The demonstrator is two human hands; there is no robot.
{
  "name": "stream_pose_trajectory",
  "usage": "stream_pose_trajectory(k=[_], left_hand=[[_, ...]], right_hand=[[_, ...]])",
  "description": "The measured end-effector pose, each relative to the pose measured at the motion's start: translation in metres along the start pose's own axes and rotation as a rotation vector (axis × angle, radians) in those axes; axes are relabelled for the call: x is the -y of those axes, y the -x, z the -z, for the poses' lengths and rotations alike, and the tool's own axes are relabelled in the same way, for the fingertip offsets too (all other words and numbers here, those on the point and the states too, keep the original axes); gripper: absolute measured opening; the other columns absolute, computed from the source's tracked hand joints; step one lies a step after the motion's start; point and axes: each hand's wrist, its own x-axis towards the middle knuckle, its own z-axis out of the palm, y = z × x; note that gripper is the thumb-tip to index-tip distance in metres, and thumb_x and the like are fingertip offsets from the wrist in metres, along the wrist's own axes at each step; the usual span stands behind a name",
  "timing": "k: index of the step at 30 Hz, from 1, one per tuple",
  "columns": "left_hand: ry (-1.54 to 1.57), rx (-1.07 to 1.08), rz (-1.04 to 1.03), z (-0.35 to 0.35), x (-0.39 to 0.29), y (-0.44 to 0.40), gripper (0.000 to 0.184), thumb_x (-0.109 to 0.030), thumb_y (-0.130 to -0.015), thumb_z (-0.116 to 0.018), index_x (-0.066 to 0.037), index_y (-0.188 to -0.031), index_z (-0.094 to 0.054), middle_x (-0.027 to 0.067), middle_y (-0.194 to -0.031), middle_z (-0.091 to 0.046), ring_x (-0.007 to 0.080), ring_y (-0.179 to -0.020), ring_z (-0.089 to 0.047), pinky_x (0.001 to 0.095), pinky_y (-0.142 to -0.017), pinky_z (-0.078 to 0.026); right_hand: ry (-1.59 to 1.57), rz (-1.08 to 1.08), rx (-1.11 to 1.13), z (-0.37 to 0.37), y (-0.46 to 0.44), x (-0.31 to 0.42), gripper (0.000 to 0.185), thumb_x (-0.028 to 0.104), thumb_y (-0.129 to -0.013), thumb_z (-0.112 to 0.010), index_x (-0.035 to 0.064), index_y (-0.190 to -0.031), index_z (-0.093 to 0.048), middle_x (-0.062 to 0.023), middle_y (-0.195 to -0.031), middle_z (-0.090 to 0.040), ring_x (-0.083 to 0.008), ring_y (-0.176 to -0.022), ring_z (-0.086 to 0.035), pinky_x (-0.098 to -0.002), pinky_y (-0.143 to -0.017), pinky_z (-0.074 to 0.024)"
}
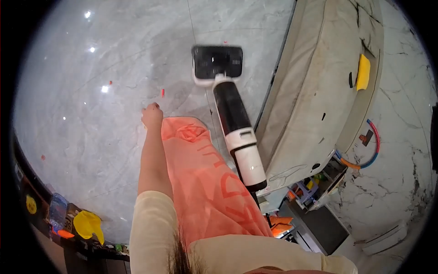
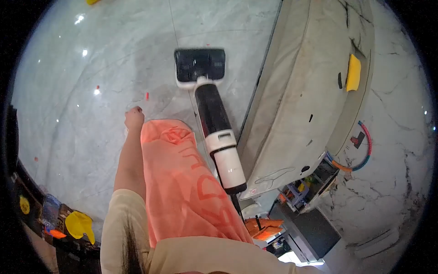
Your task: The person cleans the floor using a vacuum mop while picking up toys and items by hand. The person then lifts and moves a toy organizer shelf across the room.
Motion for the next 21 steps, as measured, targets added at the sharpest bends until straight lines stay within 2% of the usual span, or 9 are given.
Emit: stream_pose_trajectory(k=[4,6,8,9,11,13,14,17,21], left_hand=[[-0.135,-0.089,-0.062,-0.054,-0.018,-0.063,0.038,-0.041,-0.084,-0.066,-0.010,-0.105,-0.062,0.0071,-0.103,-0.068,0.0331,-0.107,-0.056,0.0498,-0.077,-0.050],[-0.160,-0.093,-0.034,-0.065,-0.034,-0.082,0.043,-0.043,-0.082,-0.068,-0.010,-0.108,-0.060,0.0062,-0.106,-0.067,0.0314,-0.108,-0.055,0.0517,-0.077,-0.049],[-0.188,-0.128,-0.031,-0.094,-0.033,-0.107,0.041,-0.042,-0.082,-0.067,-0.010,-0.107,-0.060,0.0057,-0.106,-0.066,0.0310,-0.108,-0.055,0.0520,-0.076,-0.049],[-0.208,-0.172,-0.037,-0.105,-0.032,-0.117,0.040,-0.041,-0.082,-0.067,-0.010,-0.106,-0.060,0.0052,-0.106,-0.066,0.0306,-0.108,-0.055,0.0522,-0.075,-0.049],[-0.265,-0.215,-0.051,-0.120,-0.026,-0.131,0.038,-0.040,-0.082,-0.067,-0.010,-0.106,-0.060,0.0051,-0.106,-0.066,0.0306,-0.107,-0.055,0.0517,-0.074,-0.049],[-0.327,-0.242,-0.075,-0.135,-0.019,-0.135,0.037,-0.038,-0.082,-0.067,-0.010,-0.105,-0.060,0.0050,-0.105,-0.066,0.0306,-0.107,-0.055,0.0512,-0.074,-0.048],[-0.267,-0.238,-0.057,-0.141,-0.015,-0.138,0.034,-0.035,-0.082,-0.067,-0.011,-0.106,-0.060,0.0047,-0.106,-0.066,0.0306,-0.106,-0.055,0.0513,-0.074,-0.048],[-0.232,-0.193,-0.080,-0.141,-0.001,-0.134,0.030,-0.031,-0.082,-0.065,-0.013,-0.106,-0.061,0.0040,-0.106,-0.065,0.0306,-0.106,-0.056,0.0512,-0.074,-0.049],[-0.202,-0.201,-0.026,-0.117,0.035,-0.115,0.022,-0.027,-0.083,-0.063,-0.015,-0.102,-0.063,0.0028,-0.108,-0.064,0.0301,-0.108,-0.055,0.0500,-0.077,-0.050]], right_hand=[[-0.080,-0.003,0.063,0.000,-0.066,0.018,0.016,-0.001,-0.073,-0.073,0.0030,-0.084,-0.062,-0.0033,-0.077,-0.061,-0.0136,-0.072,-0.060,-0.0304,-0.062,-0.0486],[-0.139,0.043,0.107,-0.001,-0.107,0.035,0.016,-0.003,-0.073,-0.072,0.0030,-0.084,-0.062,-0.0034,-0.079,-0.061,-0.0140,-0.073,-0.060,-0.0307,-0.063,-0.0490],[-0.213,0.049,-0.024,-0.021,-0.158,0.089,0.020,-0.008,-0.071,-0.068,-0.0001,-0.089,-0.063,-0.0058,-0.084,-0.063,-0.0153,-0.077,-0.061,-0.0337,-0.070,-0.0522],[-0.239,0.265,0.004,-0.029,-0.186,0.100,0.024,-0.008,-0.069,-0.066,-0.0008,-0.091,-0.064,-0.0049,-0.086,-0.062,-0.0148,-0.077,-0.061,-0.0308,-0.068,-0.0523],[-0.251,0.233,-0.093,-0.060,-0.201,0.174,0.030,-0.003,-0.069,-0.074,0.0013,-0.095,-0.061,-0.0054,-0.087,-0.062,-0.0160,-0.080,-0.060,-0.0331,-0.085,-0.0486],[0.023,0.497,-0.230,-0.073,-0.217,0.207,0.024,0.001,-0.066,-0.076,0.0030,-0.086,-0.061,-0.0056,-0.079,-0.061,-0.0199,-0.078,-0.061,-0.0393,-0.087,-0.0488],[0.034,0.717,-0.167,-0.079,-0.208,0.242,0.020,0.005,-0.067,-0.076,0.0054,-0.078,-0.059,-0.0050,-0.073,-0.059,-0.0216,-0.074,-0.060,-0.0429,-0.086,-0.0484],[-0.146,0.873,-0.153,-0.093,-0.172,0.309,0.021,0.009,-0.071,-0.074,0.0065,-0.075,-0.053,-0.0045,-0.071,-0.056,-0.0196,-0.070,-0.057,-0.0401,-0.081,-0.0475],[-0.103,0.932,-0.154,-0.079,-0.176,0.290,0.020,0.007,-0.076,-0.072,0.0054,-0.078,-0.052,-0.0058,-0.075,-0.057,-0.0188,-0.071,-0.056,-0.0366,-0.077,-0.0464]])
